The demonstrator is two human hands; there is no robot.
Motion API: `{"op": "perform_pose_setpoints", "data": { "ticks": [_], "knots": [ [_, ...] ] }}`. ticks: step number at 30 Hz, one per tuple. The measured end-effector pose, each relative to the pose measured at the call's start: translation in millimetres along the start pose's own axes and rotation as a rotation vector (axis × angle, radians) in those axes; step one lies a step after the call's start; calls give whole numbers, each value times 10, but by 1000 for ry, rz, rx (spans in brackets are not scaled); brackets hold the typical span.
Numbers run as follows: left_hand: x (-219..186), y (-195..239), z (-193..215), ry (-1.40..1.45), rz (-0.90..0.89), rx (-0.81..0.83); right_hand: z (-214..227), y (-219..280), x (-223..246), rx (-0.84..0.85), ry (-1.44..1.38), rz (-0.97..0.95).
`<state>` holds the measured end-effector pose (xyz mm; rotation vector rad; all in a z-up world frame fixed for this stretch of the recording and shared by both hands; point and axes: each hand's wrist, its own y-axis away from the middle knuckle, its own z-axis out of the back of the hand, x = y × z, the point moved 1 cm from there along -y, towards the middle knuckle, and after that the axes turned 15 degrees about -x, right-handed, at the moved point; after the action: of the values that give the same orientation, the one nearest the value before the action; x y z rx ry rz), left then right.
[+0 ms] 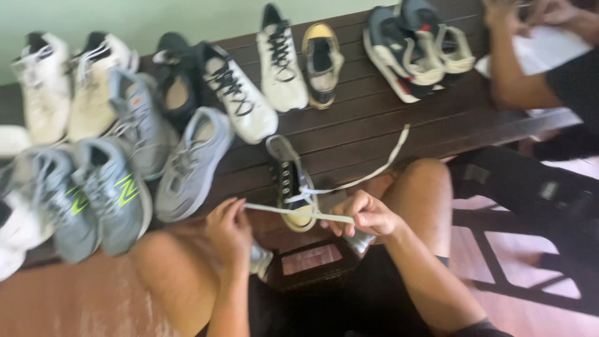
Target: The person sits on a low stool and laces a black and yellow sneaker. They thread a white shoelace through the eyelets, pull the ends to tighten the fit, and tie a knot at the top.
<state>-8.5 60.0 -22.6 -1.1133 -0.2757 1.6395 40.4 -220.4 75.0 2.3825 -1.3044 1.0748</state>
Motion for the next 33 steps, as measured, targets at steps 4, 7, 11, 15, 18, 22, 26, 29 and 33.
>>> {"op": "perform_pose_setpoints", "data": {
  "ticks": [4,7,11,15,18,22,26,29,33],
  "knots": [
    [-251,-15,-172,216,148,-64,-160,-149,-217,-188,805,26],
    [-460,58,-322,362,284,-35,81,-211,-555,-513,1154,7],
    [-622,57,-389,453,364,79,284,-342,-916,-627,1446,-122],
    [-523,162,-525,414,285,83,509,-378,-1122,-669,1652,-162],
    [-496,160,-556,396,253,83,687,-401,-1248,-672,1799,-214],
    [-505,160,-517,371,262,83,435,-438,-1066,-645,1464,-307],
    [-542,92,-469,318,293,113,327,-467,-949,-593,1154,-332],
    [-569,84,-439,299,357,141,403,-518,-1062,-576,1253,-330],
    [-457,131,-493,312,417,201,652,-457,-1224,-550,1356,-327]
  ]
}}
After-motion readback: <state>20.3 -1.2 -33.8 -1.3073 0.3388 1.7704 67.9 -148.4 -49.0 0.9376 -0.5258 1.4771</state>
